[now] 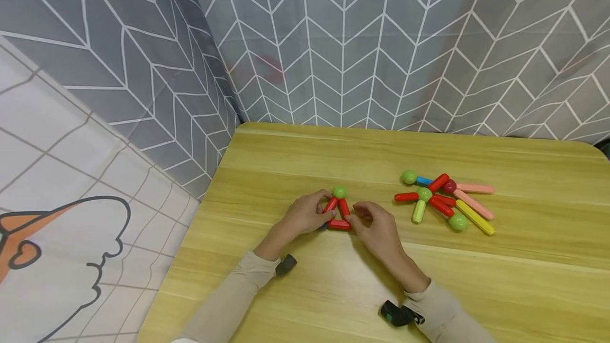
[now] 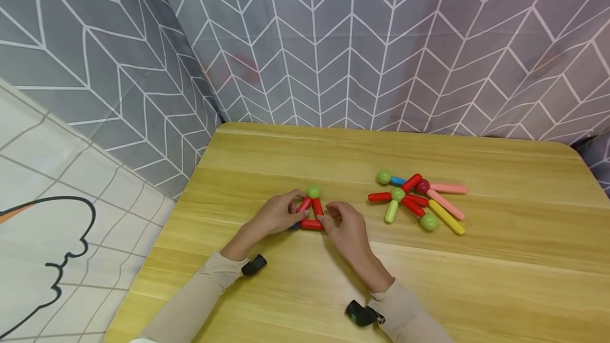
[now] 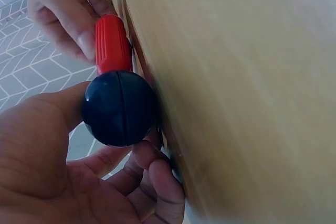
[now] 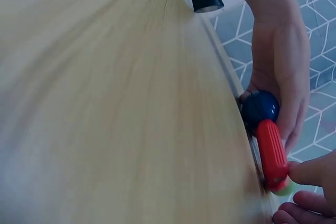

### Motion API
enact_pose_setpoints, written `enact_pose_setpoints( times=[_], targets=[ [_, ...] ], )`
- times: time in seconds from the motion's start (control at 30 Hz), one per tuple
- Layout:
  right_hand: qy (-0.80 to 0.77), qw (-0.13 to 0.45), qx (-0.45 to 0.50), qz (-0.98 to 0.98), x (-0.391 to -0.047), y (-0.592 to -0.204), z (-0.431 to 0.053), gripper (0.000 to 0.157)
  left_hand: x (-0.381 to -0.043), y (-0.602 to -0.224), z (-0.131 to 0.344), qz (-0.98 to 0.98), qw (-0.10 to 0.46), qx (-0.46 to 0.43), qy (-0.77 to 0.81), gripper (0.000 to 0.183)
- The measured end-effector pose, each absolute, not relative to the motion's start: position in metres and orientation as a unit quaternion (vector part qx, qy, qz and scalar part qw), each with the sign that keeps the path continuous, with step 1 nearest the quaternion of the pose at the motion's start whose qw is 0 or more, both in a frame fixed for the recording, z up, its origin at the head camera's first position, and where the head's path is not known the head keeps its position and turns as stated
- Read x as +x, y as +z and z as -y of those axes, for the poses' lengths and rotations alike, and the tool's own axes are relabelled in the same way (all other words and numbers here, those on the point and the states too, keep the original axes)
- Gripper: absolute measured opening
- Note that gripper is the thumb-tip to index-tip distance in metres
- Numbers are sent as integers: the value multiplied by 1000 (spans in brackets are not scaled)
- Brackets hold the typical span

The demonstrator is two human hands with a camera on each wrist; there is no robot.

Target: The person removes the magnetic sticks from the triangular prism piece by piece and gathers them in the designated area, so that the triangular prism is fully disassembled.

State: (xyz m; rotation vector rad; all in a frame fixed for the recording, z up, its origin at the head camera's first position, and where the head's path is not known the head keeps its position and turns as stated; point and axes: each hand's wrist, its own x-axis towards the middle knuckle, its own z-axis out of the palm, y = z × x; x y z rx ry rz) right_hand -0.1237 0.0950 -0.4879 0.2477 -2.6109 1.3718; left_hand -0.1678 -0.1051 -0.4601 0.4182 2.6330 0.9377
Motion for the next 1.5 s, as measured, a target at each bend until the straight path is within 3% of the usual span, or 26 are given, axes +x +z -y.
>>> enact_pose_setpoints(
  times=[0.4,1.5],
  targets=[
    [427,75,52,900,-133,-482,-77,36,-168,-461,106,-918,155,155,330,39],
    [431,65,81,896,-140,-487,-86,23,-166,-456,105,-915,165,147,338,39]
  ],
)
